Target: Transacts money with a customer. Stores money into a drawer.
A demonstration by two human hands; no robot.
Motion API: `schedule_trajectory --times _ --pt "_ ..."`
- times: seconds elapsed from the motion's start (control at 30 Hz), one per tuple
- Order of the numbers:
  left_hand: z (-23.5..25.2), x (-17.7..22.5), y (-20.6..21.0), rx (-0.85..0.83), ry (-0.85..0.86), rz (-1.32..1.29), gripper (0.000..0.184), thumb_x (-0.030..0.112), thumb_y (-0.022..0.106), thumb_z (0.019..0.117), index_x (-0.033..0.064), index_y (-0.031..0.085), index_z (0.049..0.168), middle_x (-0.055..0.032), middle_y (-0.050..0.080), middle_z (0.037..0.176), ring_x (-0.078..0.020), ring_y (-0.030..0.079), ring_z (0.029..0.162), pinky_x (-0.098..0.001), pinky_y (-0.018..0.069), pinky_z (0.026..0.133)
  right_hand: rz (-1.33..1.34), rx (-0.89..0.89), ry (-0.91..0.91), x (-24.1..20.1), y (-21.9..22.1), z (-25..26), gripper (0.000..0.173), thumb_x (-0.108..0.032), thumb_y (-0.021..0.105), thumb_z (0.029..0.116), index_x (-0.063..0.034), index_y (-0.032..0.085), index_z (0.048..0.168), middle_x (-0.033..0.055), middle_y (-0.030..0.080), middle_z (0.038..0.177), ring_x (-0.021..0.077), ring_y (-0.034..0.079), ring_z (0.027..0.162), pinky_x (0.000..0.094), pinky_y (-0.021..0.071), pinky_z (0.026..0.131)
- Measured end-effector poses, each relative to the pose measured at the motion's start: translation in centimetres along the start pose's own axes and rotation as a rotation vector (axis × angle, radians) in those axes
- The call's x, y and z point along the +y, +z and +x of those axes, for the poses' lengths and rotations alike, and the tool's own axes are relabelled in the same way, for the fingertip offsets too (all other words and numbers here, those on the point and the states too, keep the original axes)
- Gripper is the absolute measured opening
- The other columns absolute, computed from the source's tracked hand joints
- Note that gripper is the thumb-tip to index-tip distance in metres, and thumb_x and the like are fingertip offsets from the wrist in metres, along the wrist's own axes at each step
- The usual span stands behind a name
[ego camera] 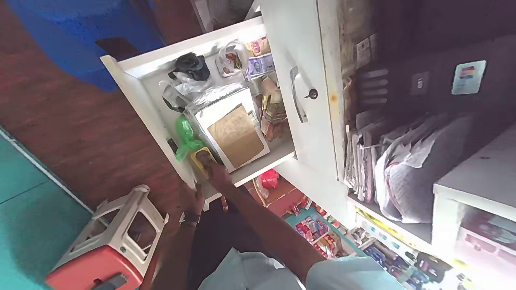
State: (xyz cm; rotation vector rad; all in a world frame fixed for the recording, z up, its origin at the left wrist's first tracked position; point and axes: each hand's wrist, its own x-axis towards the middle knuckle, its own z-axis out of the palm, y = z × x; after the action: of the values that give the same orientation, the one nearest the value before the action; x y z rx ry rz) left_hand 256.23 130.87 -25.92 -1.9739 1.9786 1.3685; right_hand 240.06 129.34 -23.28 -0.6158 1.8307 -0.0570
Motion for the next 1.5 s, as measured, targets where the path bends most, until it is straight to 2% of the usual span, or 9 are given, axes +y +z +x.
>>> schedule_trajectory --times 0.27,0.53,0.63,0.73,0.83,1.0,1.23,1.4,1.5 --pt "0.0 1.0 -0.7 -0.015 -0.05 0.024 0.076 0.031 0.055 0.0993 -0.0147 0.028 0.153 -0.035 0.045 0.15 -0.0446 0.045 0.142 -0.0536 0.0342 0.119 -0.004 0.297 -0.097 5.0 -0.7 0.5 0.033 -0.023 0.049 0.105 -0.0083 0.074 0.122 0.0117 0.074 0.118 0.0271 0.071 0.109 0.0468 0.0549 0.098" --pt "0.1 -0.3 0.1 0.051 -0.003 -0.014 0.074 0.032 0.057 0.0969 -0.0144 0.035 0.15 -0.0335 0.054 0.142 -0.0433 0.054 0.133 -0.0544 0.0419 0.113 -0.089 0.175 -0.107 4.1 -1.6 1.7 0.033 -0.03 0.052 0.1046 -0.0149 0.072 0.127 0.0117 0.072 0.119 0.0305 0.069 0.107 0.0546 0.0538 0.094" --pt "0.0 -0.3 0.2 0.046 0.003 -0.02 0.073 0.032 0.057 0.0969 -0.0134 0.035 0.151 -0.0315 0.054 0.143 -0.0415 0.054 0.134 -0.0525 0.0419 0.114 -0.413 -0.098 -0.095 2.9 -1.1 0.9 0.041 -0.031 0.045 0.1054 -0.0261 0.059 0.144 0.0148 0.071 0.122 0.0382 0.067 0.113 0.0625 0.0509 0.092" --pt "0.2 0.1 -0.4 0.031 -0.014 0.001 0.073 0.03 0.06 0.096 -0.0118 0.036 0.151 -0.0306 0.055 0.142 -0.0413 0.056 0.132 -0.0531 0.0439 0.111 -0.603 -0.244 -0.036 0.7 0.0 1.2 0.043 -0.029 0.052 0.1012 -0.0171 0.057 0.142 0.0213 0.068 0.124 0.0442 0.066 0.11 0.0661 0.0512 0.086" --pt "0.3 0.0 -0.3 0.035 0.01 -0.032 0.078 0.03 0.06 0.0957 -0.0074 0.029 0.156 -0.0293 0.05 0.148 -0.0391 0.055 0.134 -0.0517 0.0446 0.112 -0.587 -0.198 0.01 0.2 0.1 1.6 0.038 -0.031 0.053 0.101 -0.0123 0.064 0.132 0.0221 0.068 0.122 0.0435 0.066 0.111 0.0657 0.0505 0.086" --pt "0.5 0.0 -0.4 0.017 -0.008 -0.079 0.08 0.034 0.059 0.095 -0.0005 0.026 0.159 -0.0231 0.059 0.14 -0.0337 0.06 0.128 -0.051 0.0487 0.107 -0.467 -0.024 0.016 1.5 -0.9 1.6 0.04 -0.031 0.043 0.1068 -0.0341 0.058 0.144 0.0146 0.073 0.117 0.0389 0.069 0.108 0.0628 0.0517 0.087" --pt "0.5 0.1 -0.5 0.025 0.004 -0.051 0.081 0.033 0.06 0.096 0.0011 0.024 0.161 -0.0223 0.061 0.139 -0.0349 0.062 0.126 -0.0525 0.0488 0.107 -0.581 -0.001 -0.028 1.4 1.0 3.1 0.037 -0.035 0.049 0.1056 -0.0201 0.062 0.137 0.0184 0.072 0.111 0.0418 0.069 0.102 0.0631 0.0527 0.082" --pt "0.5 -0.2 -0.1 0.037 0.005 -0.063 0.081 0.034 0.06 0.0966 0.0002 0.024 0.16 -0.0233 0.06 0.139 -0.0353 0.062 0.125 -0.0526 0.0495 0.106 -0.587 0.029 0.052 0.9 2.4 4.3 0.047 -0.048 0.045 0.1055 -0.0242 0.056 0.145 0.0192 0.073 0.106 0.0433 0.07 0.097 0.0639 0.0529 0.078" --pt "0.4 -0.2 0.0 0.023 -0.01 -0.063 0.082 0.037 0.059 0.0974 -0.0002 0.022 0.16 -0.0242 0.06 0.139 -0.0361 0.062 0.125 -0.0531 0.0501 0.105 -0.588 0.025 0.074 0.3 2.9 4.0 0.044 -0.046 0.047 0.105 -0.0162 0.062 0.134 0.0203 0.072 0.109 0.0433 0.069 0.098 0.0632 0.0525 0.077"
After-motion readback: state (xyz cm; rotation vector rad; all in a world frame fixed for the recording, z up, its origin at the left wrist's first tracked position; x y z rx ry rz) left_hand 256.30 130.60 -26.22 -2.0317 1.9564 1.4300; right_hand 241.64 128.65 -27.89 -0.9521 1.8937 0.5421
